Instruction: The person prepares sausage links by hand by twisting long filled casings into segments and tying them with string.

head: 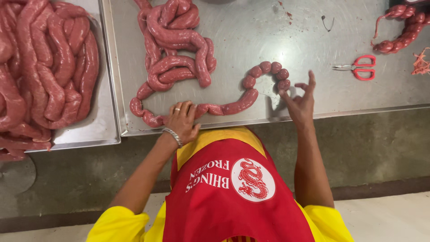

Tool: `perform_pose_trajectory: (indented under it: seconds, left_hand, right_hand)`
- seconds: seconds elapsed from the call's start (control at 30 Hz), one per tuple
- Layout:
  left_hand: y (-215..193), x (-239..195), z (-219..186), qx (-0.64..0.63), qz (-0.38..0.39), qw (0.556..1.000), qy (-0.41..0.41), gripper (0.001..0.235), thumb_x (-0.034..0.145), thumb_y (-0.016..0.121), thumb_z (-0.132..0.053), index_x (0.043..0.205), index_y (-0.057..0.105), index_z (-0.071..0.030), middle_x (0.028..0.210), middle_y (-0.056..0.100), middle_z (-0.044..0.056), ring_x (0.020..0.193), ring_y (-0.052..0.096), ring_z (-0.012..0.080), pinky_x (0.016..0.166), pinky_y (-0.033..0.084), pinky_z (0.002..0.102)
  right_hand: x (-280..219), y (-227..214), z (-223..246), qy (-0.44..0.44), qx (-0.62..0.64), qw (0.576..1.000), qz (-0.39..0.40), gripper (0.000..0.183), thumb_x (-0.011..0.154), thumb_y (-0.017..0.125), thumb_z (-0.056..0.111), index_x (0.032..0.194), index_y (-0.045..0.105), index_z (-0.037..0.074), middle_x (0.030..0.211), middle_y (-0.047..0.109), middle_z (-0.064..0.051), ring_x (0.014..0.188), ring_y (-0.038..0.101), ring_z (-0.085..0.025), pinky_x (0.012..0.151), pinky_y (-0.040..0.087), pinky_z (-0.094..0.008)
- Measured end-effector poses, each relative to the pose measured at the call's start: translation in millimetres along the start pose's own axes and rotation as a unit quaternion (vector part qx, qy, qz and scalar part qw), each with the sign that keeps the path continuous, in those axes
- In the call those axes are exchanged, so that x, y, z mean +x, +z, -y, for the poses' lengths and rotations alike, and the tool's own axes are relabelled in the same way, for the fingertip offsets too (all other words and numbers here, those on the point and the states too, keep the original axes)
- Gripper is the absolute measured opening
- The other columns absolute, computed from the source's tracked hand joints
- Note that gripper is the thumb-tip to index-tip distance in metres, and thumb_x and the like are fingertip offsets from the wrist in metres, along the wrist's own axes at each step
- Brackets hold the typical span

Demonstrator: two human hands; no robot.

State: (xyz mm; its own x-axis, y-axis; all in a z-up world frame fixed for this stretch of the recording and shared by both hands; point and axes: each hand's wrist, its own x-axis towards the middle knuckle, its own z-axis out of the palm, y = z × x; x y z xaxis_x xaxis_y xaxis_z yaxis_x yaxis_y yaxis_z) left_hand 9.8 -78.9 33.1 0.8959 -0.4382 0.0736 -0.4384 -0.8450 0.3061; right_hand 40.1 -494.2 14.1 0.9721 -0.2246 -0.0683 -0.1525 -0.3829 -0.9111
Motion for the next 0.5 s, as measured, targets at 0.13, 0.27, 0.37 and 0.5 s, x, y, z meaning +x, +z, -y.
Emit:
perform_pose_trajectory:
  seconds: [0.13,0.27,0.37,0.5]
  left_hand:
    - [32.7,9.9,-4.9,-0.056,-0.002,0.998,-0.027,0.043,0.092,0.070,-0.030,0.123,0.053,-0.006,0.117,0.067,0.019,0.107,0.067,0.0385,0.088,0.057,0.048]
    - [37.3,17.2,-17.5,-0.101,0.120,0.985,-0.067,0.047,0.099,0.065,-0.046,0.127,0.056,-0.009,0.088,0.073,0.018,0.077,0.072,0.0404,0.067,0.058,0.052]
    - [38.7,26.1,-28.7,-0.077,0.047,0.996,-0.014,0.061,0.082,0.068,-0.060,0.113,0.061,-0.009,0.069,0.072,0.017,0.058,0.071,0.0396,0.051,0.057,0.051]
    - [45.8,39.4,-31.0,-0.102,0.064,0.992,-0.023,0.040,0.099,0.064,-0.050,0.117,0.063,-0.015,0.088,0.074,0.010,0.075,0.073,0.0344,0.063,0.057,0.049]
  right_hand:
    - [44.6,17.9,2.2,-0.049,-0.169,0.984,0.016,0.106,0.090,0.086,0.015,0.168,0.015,0.013,0.108,0.075,-0.008,0.086,0.073,-0.017,0.079,0.059,-0.031]
    - [91.0,6.9,-6.3,-0.056,-0.314,0.947,0.022,0.097,0.098,0.084,0.017,0.168,0.018,0.013,0.098,0.078,-0.006,0.084,0.071,-0.022,0.075,0.056,-0.040]
    - [110.7,-24.2,-24.4,0.036,-0.347,0.936,0.035,0.102,0.097,0.084,0.027,0.170,0.014,0.018,0.103,0.073,-0.007,0.082,0.070,-0.022,0.072,0.058,-0.043]
    - [84.5,-60.2,-42.0,-0.088,-0.266,0.954,-0.104,0.115,0.085,0.094,0.015,0.168,0.014,0.012,0.123,0.062,-0.013,0.106,0.067,-0.028,0.090,0.057,-0.043]
